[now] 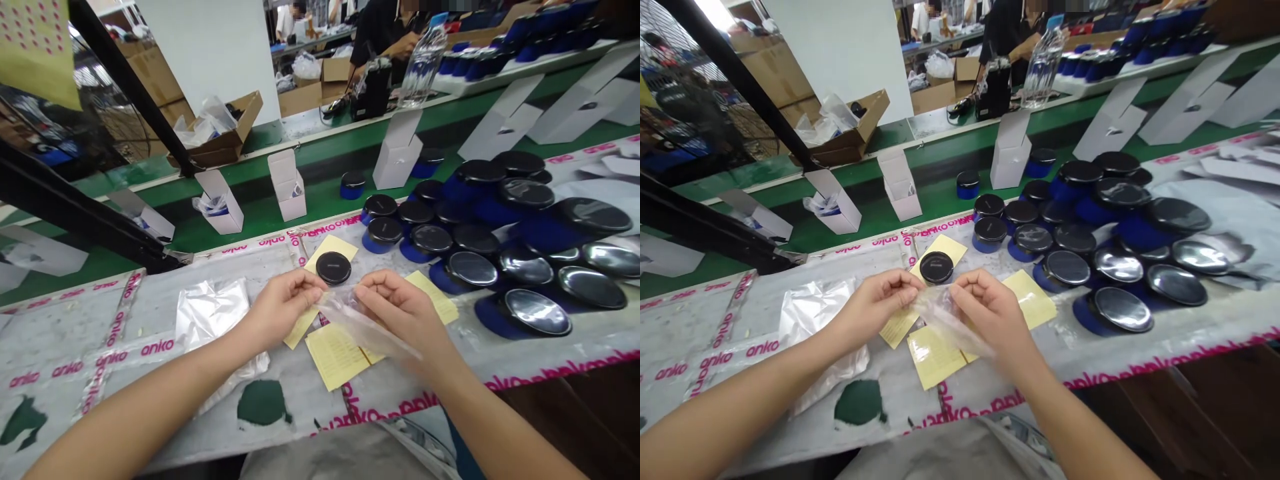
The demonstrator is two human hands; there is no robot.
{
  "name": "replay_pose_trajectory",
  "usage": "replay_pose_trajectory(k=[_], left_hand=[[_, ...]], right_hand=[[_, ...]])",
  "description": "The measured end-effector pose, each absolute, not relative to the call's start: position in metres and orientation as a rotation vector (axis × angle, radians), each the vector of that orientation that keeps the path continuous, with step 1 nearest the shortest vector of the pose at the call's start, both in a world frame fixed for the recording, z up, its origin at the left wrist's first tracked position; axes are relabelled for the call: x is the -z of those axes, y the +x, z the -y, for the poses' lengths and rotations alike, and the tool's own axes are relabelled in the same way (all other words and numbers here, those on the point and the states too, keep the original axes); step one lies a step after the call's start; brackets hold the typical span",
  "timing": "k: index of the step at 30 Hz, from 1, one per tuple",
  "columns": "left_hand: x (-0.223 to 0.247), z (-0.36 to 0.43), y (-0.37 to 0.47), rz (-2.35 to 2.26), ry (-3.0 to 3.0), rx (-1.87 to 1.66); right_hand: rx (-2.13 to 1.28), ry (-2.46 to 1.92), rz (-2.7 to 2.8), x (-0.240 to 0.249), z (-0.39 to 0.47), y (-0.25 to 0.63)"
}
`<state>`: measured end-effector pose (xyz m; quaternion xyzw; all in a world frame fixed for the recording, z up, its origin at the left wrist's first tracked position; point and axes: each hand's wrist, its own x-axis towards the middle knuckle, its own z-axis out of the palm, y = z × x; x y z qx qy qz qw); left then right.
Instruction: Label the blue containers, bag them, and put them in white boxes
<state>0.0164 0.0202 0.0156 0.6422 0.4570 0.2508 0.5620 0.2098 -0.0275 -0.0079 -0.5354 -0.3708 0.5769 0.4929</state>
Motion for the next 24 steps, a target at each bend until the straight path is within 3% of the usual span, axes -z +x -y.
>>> replay_pose_trajectory(k=[6, 17, 24], left_hand=[[0.012, -0.043, 0.017, -1.163, 1.780, -0.882], [0.003, -0.058, 0.021, -1.113, 1.598, -0.775], [0.018, -0.082, 0.037, -1.186, 1.972, -0.705]], right_hand=[[-1.018, -1.464, 1.193, 0.018, 0.006, 0.218], [-0.877, -1.598, 1.449, 0.023, -0.012, 0.220], [-0.783, -1.767, 1.658, 0.008, -0.040, 0.222]])
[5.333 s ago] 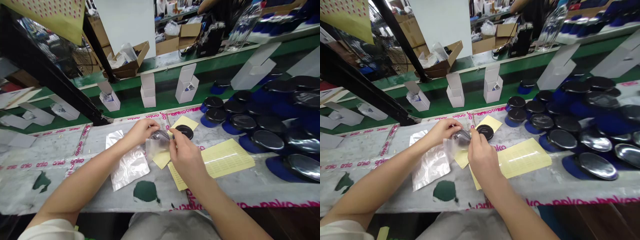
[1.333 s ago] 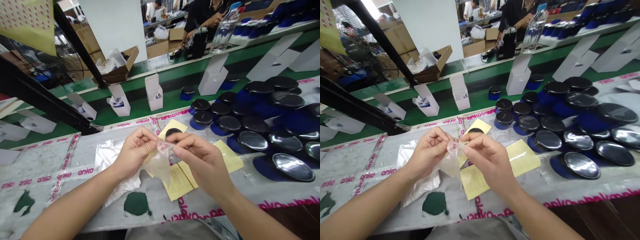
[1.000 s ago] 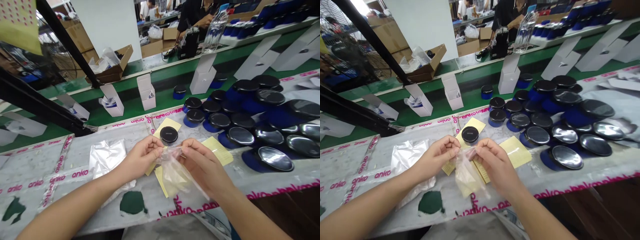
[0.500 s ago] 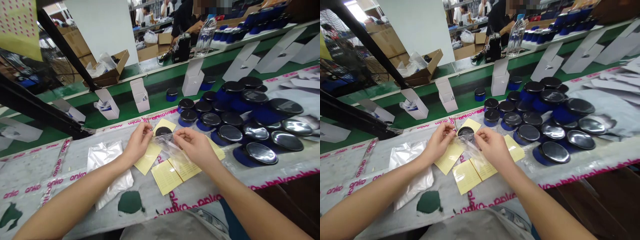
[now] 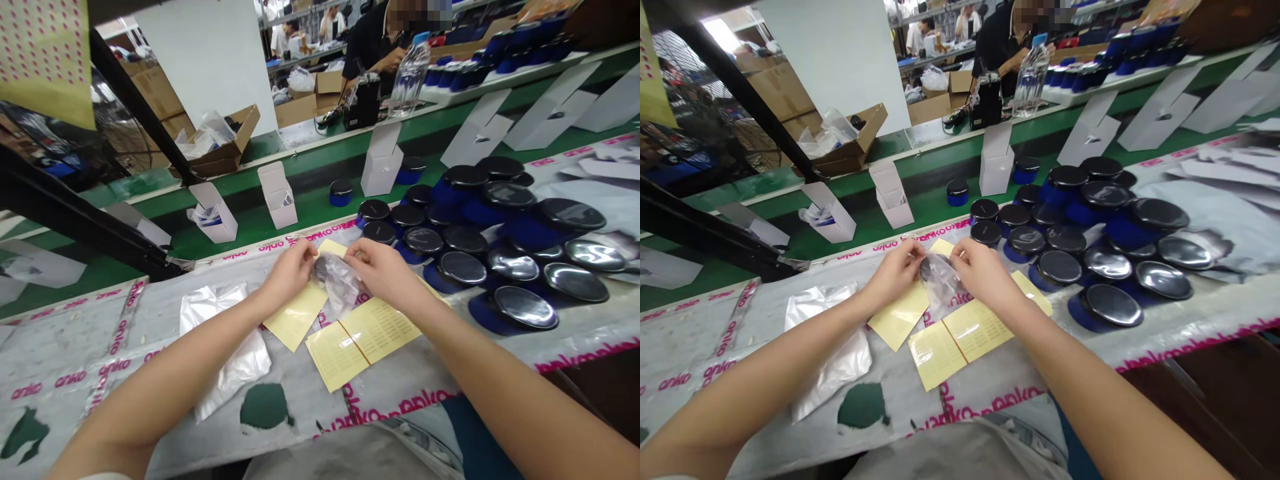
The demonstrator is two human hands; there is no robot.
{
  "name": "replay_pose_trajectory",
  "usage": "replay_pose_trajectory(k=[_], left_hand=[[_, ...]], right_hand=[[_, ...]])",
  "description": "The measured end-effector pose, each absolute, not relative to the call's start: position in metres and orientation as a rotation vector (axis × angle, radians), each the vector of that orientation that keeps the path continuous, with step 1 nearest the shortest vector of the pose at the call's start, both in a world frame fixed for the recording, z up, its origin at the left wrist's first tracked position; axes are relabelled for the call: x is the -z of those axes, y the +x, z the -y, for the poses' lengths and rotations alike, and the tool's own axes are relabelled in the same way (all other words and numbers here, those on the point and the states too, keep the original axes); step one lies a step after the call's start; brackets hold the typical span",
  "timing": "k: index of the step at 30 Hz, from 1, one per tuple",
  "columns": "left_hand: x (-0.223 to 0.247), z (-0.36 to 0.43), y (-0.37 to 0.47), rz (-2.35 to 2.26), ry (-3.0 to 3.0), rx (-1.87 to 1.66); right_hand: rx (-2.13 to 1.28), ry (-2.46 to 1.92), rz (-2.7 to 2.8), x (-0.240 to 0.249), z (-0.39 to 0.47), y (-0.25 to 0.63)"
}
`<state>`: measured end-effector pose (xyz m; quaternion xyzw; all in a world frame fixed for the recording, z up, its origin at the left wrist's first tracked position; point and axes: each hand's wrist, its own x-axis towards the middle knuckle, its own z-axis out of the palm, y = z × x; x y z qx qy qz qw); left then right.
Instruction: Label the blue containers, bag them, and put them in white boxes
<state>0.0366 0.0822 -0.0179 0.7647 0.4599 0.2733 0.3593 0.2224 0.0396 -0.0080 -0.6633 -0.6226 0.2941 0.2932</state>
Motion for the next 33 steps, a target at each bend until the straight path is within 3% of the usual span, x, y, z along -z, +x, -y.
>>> replay_pose_trajectory(k=[8, 17, 22, 26, 33], left_hand=[[0.001, -0.062, 0.017, -1.097, 2.131, -0.570], [-0.002, -0.060, 0.026, -0.994, 1.465, -0.745], [-0.019, -0.065, 0.016, -1.116, 1.100, -0.545], [-0.020, -0.068, 0.006, -1.188, 1.410, -0.454], [-0.033, -0.074, -0.005, -1.272, 1.880, -0.636]], right_hand=[[-0.561, -1.747, 1.777, 0.009, -0.010, 0.232], [-1.058, -1.414, 1.519, 0.009, -0.013, 0.218], [-0.931, -1.458, 1.808, -0.002, -0.029, 0.210], [-0.902, -1.448, 1.972, -0.006, -0.043, 0.207], [-0.473, -1.539, 2.397, -0.018, -0.055, 0.186]])
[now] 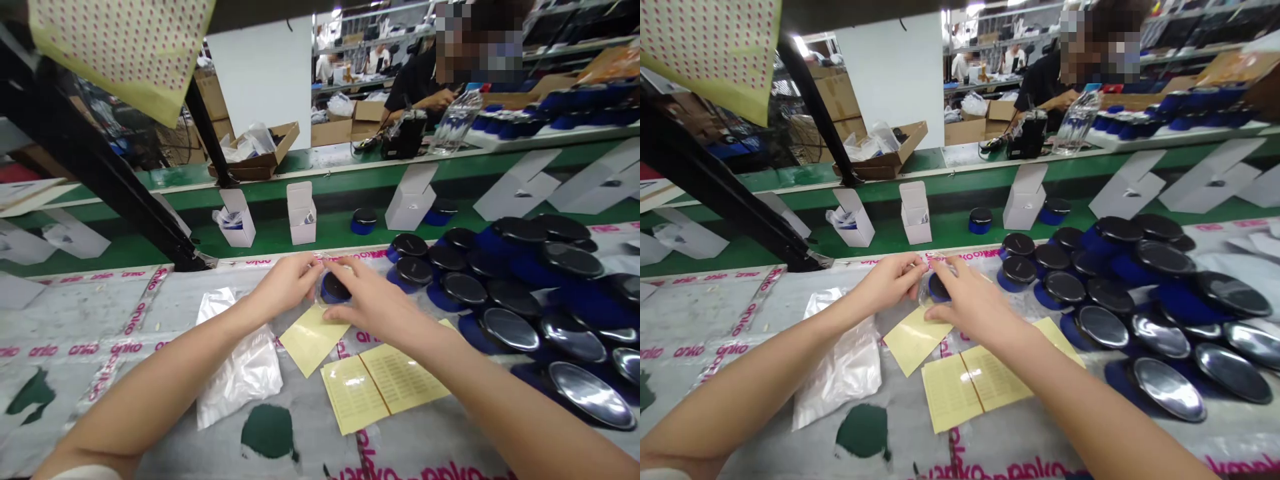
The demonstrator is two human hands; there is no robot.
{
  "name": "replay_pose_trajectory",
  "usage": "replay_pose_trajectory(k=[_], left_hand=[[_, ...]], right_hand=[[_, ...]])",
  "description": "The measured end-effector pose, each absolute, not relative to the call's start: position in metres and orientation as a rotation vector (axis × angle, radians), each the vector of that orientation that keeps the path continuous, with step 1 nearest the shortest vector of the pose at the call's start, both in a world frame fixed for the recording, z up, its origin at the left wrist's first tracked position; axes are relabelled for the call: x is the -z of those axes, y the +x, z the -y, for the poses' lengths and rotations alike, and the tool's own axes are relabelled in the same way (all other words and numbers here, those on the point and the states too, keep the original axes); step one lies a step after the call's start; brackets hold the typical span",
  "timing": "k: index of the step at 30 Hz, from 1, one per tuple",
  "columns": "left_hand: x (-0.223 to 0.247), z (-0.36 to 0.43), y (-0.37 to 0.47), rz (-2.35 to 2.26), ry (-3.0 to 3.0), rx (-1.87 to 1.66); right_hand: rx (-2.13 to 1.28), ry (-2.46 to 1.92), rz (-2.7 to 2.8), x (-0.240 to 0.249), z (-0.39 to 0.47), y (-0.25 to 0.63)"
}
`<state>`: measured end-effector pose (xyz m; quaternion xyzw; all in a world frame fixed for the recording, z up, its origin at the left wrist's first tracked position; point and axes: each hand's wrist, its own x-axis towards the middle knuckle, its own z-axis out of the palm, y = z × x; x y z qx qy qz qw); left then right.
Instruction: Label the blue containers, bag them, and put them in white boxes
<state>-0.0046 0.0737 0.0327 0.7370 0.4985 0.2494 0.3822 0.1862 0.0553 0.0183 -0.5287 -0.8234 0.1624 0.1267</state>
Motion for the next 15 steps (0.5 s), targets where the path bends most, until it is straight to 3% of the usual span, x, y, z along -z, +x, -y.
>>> replay_pose_trajectory(k=[4, 10, 15], left_hand=[[-0.036, -0.076, -0.013, -1.288, 1.893, -0.779], [-0.008, -0.078, -0.020, -1.147, 1.485, -0.514], [0.003, -0.071, -0.018, -1.177, 1.521, -0.782]], right_hand=[[-0.426, -1.484, 2.567, -0.017, -0.074, 0.172], [-0.454, -1.418, 2.653, -0.025, -0.077, 0.174], [-0.404, -1.362, 2.684, -0.025, -0.063, 0.167]])
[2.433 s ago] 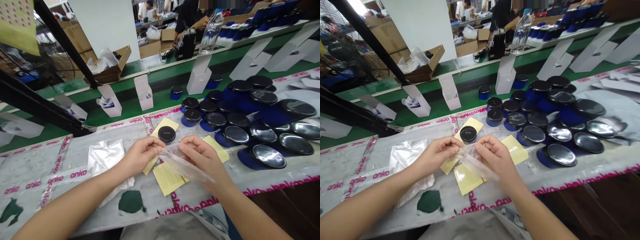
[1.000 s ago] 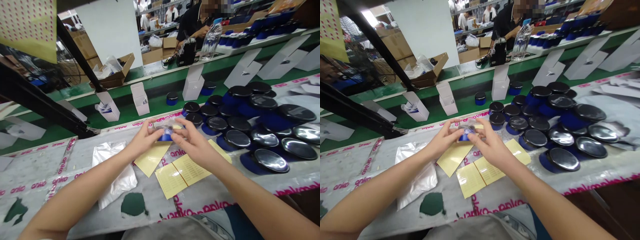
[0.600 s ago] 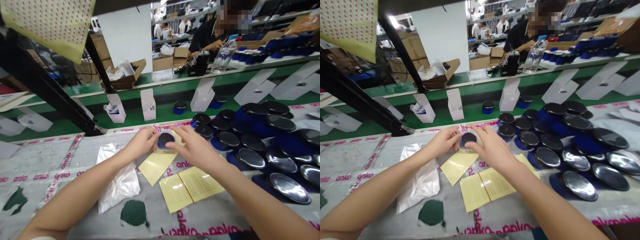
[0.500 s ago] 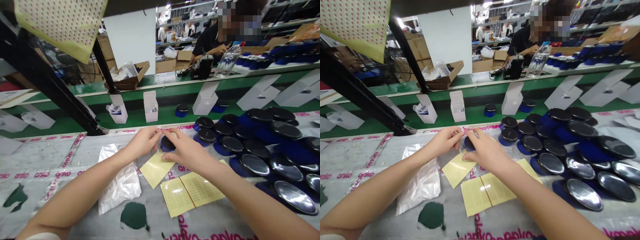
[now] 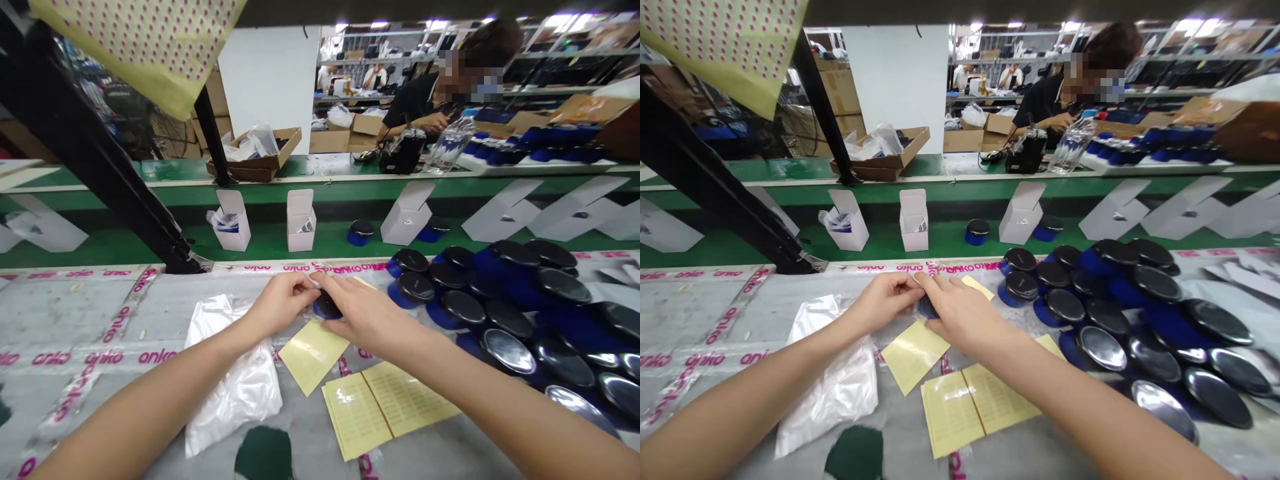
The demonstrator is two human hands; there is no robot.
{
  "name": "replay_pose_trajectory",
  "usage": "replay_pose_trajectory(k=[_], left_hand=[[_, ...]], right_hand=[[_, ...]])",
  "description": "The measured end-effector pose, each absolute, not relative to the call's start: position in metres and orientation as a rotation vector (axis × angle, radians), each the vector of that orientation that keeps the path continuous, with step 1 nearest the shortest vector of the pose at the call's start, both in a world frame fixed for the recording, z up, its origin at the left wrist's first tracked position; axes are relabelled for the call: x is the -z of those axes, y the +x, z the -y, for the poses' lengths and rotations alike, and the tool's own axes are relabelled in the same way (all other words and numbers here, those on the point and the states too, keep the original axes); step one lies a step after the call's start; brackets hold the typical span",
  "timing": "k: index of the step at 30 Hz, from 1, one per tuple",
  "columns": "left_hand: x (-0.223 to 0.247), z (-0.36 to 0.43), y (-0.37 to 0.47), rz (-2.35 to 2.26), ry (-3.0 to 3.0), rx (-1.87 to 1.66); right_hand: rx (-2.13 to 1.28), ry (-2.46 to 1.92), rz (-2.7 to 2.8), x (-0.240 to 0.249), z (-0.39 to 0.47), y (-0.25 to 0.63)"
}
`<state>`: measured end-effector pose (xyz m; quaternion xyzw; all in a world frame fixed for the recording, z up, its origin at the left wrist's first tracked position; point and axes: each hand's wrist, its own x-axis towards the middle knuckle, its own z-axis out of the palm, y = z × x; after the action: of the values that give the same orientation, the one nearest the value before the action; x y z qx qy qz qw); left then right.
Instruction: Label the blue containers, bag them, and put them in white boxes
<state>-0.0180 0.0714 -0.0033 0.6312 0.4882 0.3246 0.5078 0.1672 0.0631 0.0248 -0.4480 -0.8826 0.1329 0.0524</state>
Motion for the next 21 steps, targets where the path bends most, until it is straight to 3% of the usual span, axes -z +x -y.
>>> replay_pose_trajectory(k=[5, 10, 16, 21], left_hand=[[-0.009, -0.062, -0.022, -1.094, 1.631, -1.099], [-0.023, -0.066, -0.036, -1.221, 1.453, -1.328], [-0.002, -0.066, -0.034, -1.230, 1.746, -0.580], [0.006, -0.054, -0.026, -1.333, 1.980, -0.386]], right_hand=[[-0.508, -1.326, 2.638, -0.033, -0.067, 0.163], [-0.691, -1.276, 2.551, -0.072, -0.112, 0.159], [-0.070, -1.280, 2.162, -0.085, -0.190, 0.117], [0.111, -1.418, 2.392, -0.053, -0.205, 0.095]])
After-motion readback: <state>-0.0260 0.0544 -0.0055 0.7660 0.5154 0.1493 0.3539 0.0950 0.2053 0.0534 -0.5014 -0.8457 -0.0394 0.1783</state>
